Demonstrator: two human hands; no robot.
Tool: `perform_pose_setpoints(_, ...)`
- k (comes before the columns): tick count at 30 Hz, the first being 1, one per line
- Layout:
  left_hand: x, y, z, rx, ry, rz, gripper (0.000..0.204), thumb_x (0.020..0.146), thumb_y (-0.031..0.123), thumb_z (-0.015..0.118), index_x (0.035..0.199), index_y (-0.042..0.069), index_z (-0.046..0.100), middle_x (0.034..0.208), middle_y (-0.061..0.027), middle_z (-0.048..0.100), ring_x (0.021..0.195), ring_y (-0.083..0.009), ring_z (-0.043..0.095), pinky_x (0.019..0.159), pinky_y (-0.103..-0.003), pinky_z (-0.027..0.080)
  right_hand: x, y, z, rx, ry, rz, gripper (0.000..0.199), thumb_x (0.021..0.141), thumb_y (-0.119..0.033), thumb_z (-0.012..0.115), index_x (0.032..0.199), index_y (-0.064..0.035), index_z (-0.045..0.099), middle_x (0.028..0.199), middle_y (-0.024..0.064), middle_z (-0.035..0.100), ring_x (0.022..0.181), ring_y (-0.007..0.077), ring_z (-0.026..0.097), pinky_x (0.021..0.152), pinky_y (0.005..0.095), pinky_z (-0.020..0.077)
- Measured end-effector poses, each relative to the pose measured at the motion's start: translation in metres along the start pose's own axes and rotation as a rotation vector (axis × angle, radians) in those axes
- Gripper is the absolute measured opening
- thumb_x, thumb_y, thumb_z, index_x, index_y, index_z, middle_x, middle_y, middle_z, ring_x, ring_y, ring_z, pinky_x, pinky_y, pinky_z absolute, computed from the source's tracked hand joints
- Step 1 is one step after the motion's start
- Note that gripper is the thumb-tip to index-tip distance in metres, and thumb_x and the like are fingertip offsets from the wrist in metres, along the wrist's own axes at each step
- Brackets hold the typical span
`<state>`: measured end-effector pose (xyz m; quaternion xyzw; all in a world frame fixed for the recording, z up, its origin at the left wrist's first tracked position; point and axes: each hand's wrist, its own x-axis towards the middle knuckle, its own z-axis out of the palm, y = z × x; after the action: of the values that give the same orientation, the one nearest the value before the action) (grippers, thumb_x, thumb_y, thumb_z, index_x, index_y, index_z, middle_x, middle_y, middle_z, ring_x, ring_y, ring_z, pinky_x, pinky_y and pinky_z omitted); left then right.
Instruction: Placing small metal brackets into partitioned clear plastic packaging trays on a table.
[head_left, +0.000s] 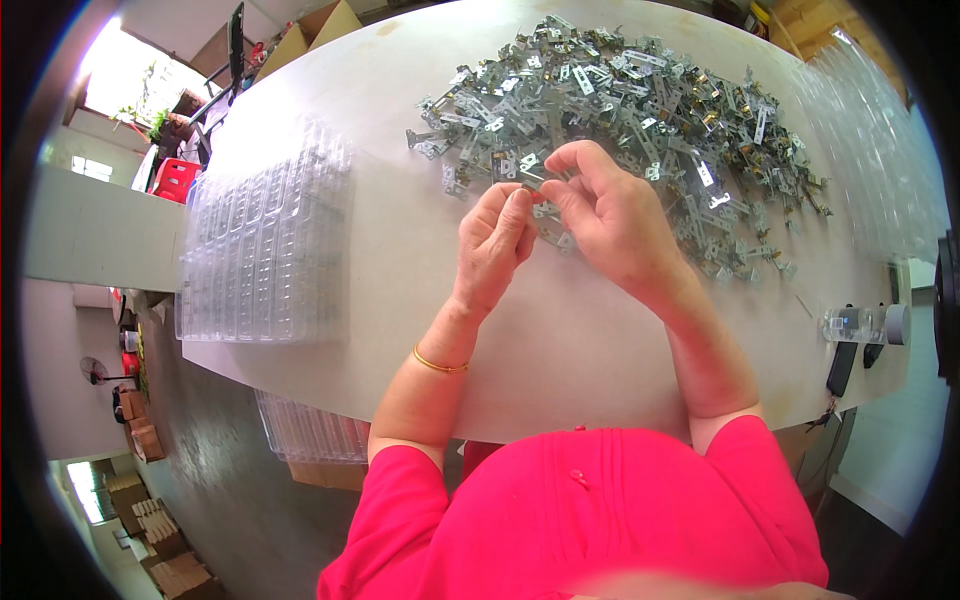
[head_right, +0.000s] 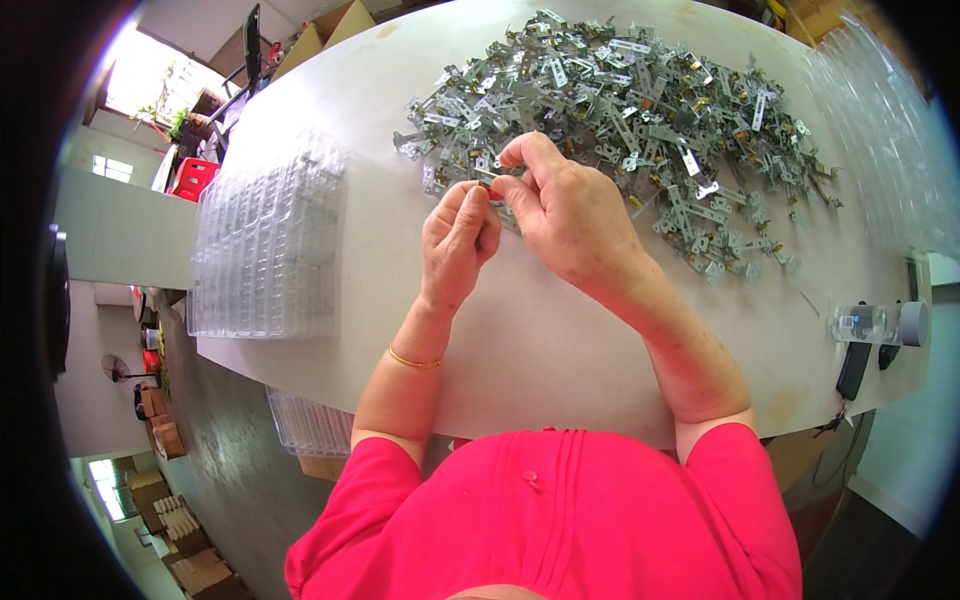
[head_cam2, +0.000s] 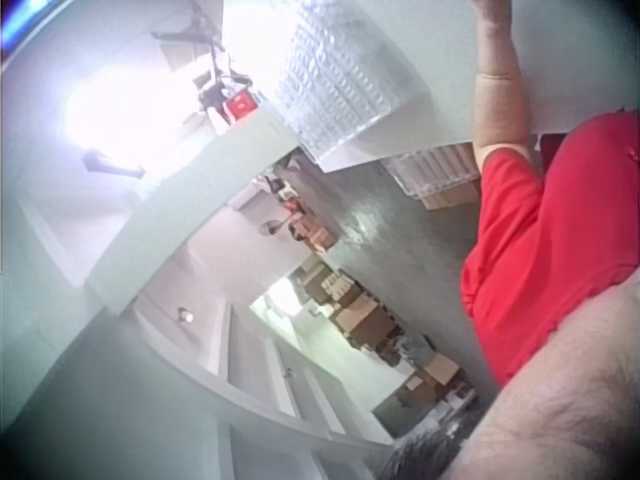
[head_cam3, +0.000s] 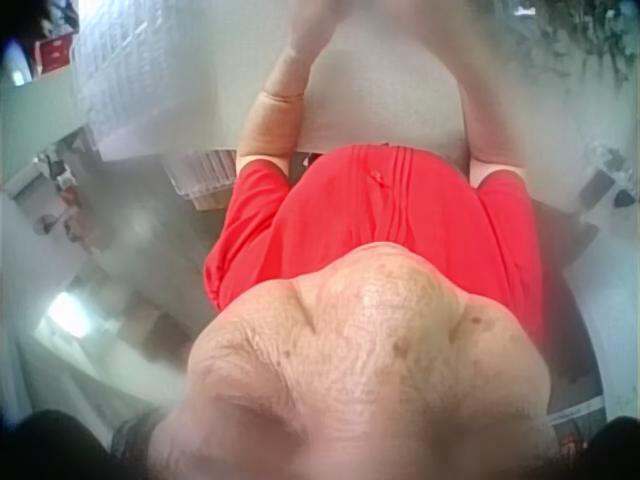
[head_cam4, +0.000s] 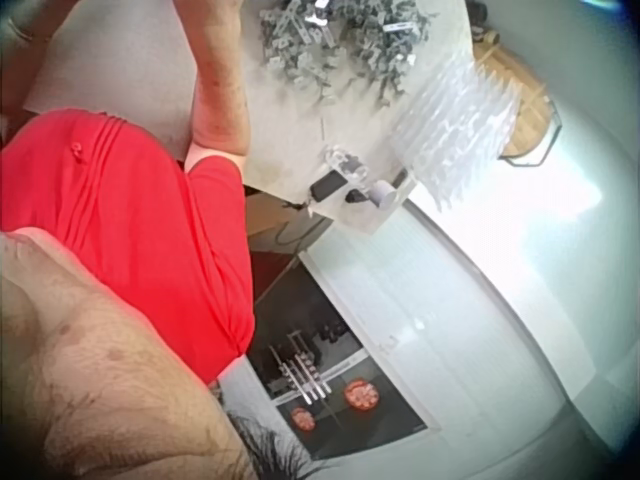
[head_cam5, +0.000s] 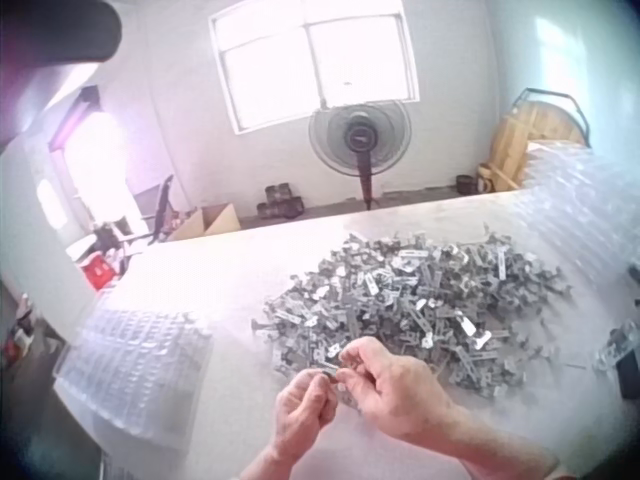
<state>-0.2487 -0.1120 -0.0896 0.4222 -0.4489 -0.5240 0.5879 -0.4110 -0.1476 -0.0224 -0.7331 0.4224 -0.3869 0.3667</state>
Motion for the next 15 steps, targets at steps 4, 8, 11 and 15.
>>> perform_pose_setpoints(4, -0.001, 0.0, 0.003, 0.097, 0.016, 0.053, 0.025, 0.108, 0.025, 0.049, 0.108, 0.003, 0.061, 0.065, 0.0068, 0.048, 0.053, -0.0018, 0.035, 0.046, -0.019, 0.027, -0.001, -0.001, -0.003, -0.038, -0.046, -0.002, 0.01, 0.096, -0.013, 0.061, 0.103, -0.0059, 0.062, 0.084, 0.0143, 0.071, 0.072, 0.0309, 0.069, 0.064, 0.0412, 0.0516)
perform_pose_setpoints(8, -0.002, -0.001, 0.006, 0.138, 0.018, 0.063, 0.024, 0.108, 0.024, 0.051, 0.109, 0.003, 0.062, 0.066, 0.0068, 0.048, 0.055, -0.0015, 0.036, 0.048, -0.019, 0.028, -0.002, 0.005, -0.003, -0.226, 0.042, -0.172, 0.009, 0.094, -0.013, 0.063, 0.097, -0.0052, 0.065, 0.088, 0.0132, 0.064, 0.074, 0.0304, 0.065, 0.067, 0.0401, 0.0517)
perform_pose_setpoints(11, -0.004, -0.002, 0.008, 0.214, -0.005, 0.069, 0.023, 0.107, 0.022, 0.052, 0.109, 0.001, 0.061, 0.066, 0.0062, 0.049, 0.057, -0.002, 0.038, 0.049, -0.019, 0.029, 0.001, 0.011, -0.001, -0.152, 0.102, -0.292, 0.007, 0.092, -0.012, 0.065, 0.095, -0.0054, 0.066, 0.087, 0.0118, 0.059, 0.072, 0.0282, 0.062, 0.068, 0.0383, 0.0516)
perform_pose_setpoints(15, -0.004, -0.003, 0.006, 0.101, -0.102, 0.014, 0.026, 0.106, 0.025, 0.053, 0.105, 0.001, 0.062, 0.066, 0.005, 0.048, 0.055, -0.0035, 0.039, 0.049, -0.022, 0.032, 0.004, 0.01, 0.001, -0.054, 0.201, -0.331, 0.007, 0.092, -0.012, 0.066, 0.096, -0.0061, 0.066, 0.089, 0.0106, 0.061, 0.071, 0.0236, 0.061, 0.065, 0.0352, 0.0508)
